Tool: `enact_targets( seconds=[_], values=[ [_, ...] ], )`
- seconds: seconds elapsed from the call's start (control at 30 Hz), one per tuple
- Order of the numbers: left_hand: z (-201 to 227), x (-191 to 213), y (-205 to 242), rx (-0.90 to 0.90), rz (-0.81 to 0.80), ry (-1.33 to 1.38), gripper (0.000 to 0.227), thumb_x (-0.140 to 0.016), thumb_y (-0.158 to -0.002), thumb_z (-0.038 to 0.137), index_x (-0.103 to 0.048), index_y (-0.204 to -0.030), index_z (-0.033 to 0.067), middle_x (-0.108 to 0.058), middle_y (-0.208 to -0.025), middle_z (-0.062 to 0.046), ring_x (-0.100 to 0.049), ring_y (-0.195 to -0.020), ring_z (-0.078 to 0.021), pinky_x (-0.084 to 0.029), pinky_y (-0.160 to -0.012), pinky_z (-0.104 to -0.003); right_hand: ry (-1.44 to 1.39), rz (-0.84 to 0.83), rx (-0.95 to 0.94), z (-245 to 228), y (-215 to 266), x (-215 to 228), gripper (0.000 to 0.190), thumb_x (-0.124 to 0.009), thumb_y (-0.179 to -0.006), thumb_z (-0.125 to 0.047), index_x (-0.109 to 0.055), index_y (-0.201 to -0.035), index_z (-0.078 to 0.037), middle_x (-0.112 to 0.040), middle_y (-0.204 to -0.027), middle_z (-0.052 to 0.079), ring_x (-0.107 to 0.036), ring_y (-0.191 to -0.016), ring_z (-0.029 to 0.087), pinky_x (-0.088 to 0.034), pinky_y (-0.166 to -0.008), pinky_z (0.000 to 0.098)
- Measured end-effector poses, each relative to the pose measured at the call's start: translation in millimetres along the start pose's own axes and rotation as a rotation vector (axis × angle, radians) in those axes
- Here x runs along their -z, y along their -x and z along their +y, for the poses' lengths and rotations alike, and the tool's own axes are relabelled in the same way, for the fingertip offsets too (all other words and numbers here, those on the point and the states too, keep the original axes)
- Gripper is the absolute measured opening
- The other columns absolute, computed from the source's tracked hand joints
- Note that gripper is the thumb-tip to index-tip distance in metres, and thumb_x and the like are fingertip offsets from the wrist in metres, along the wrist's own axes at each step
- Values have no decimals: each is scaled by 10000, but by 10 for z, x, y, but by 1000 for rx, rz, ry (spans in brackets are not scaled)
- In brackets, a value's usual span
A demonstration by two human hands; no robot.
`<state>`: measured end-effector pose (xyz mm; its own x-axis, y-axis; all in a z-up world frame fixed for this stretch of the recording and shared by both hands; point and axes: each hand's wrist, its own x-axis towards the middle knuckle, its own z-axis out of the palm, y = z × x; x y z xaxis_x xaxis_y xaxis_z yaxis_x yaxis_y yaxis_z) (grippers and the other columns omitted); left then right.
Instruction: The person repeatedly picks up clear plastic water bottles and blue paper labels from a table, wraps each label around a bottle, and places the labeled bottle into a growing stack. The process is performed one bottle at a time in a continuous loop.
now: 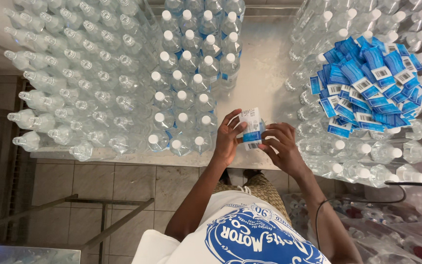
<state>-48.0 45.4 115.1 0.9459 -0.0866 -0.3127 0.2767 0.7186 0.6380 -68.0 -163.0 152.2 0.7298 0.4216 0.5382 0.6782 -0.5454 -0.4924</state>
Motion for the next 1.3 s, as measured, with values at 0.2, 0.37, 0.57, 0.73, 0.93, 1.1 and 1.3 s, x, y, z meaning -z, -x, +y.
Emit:
enact_targets(
  seconds=[0.2, 0.37, 0.57, 0.73, 0.93, 1.1, 1.3],
  values=[
    [-379, 147, -56, 121, -84, 138, 572, -784, -1019, 129, -586, -1555, 98, -735, -1230, -49, -783, -893, -126, -674, -645, -248, -361, 255, -369, 44, 363, -190, 447, -487, -1185, -364, -767, -1236, -20, -718, -1161, 232, -645, -1184, 399, -494, -1074, 529],
    [-550, 51, -115, 191, -187, 141, 586, -784, -1014, 136, -578, -1562, 107, -717, -1134, -52, -709, -742, -89, -575, -559, -200, -1013, 265, -983, 167, 360, -317, 456, -446, -1209, -325, -573, -1492, 9, -701, -1205, 213, -707, -1150, 327, -579, -976, 476],
    [-538, 135, -195, 180, -93, -42, 485, -770, -1031, 163, -635, -1490, 87, -758, -1070, -62, -720, -641, -113, -585, -507, -211, -1315, 337, -1122, 413, 330, -401, 194, -648, -1112, -192, -674, -1249, -58, -739, -987, 118, -784, -971, 237, -616, -893, 356],
    [-248, -41, -132, 19, 0, -244, 392, -759, -1064, 259, -703, -1410, 85, -742, -1021, -49, -750, -712, -144, -648, -573, -262, -1331, 286, -1189, 623, 266, -543, 140, -650, -1103, -211, -683, -1128, -78, -676, -952, 72, -730, -918, 211, -586, -873, 373],
    [-217, -72, -122, -66, 47, -784, 478, -709, -1067, 562, -708, -1438, 262, -510, -1516, -7, -465, -1383, -211, -365, -1214, -380, -950, 296, -1215, 546, 50, -616, 166, -727, -1061, -191, -727, -1093, -28, -694, -938, 71, -663, -778, 141, -593, -636, 284],
    [-404, -9, -113, -171, 59, -741, 391, -613, -1159, 318, -654, -1502, 136, -599, -1553, -124, -473, -1545, -290, -292, -1325, -478, -698, 212, -1158, 532, 43, -670, 315, -770, -1075, -302, -751, -1155, 2, -653, -1015, 124, -586, -838, 157, -534, -603, 277],
    [-412, -25, -241, -139, 26, -776, 408, -513, -1192, 307, -643, -1535, 130, -628, -1566, -146, -503, -1543, -301, -329, -1320, -484, -490, 404, -1013, 373, -81, -649, 219, -637, -1169, -232, -723, -1242, -44, -693, -1086, 124, -634, -967, 182, -589, -825, 327]
  ],
)
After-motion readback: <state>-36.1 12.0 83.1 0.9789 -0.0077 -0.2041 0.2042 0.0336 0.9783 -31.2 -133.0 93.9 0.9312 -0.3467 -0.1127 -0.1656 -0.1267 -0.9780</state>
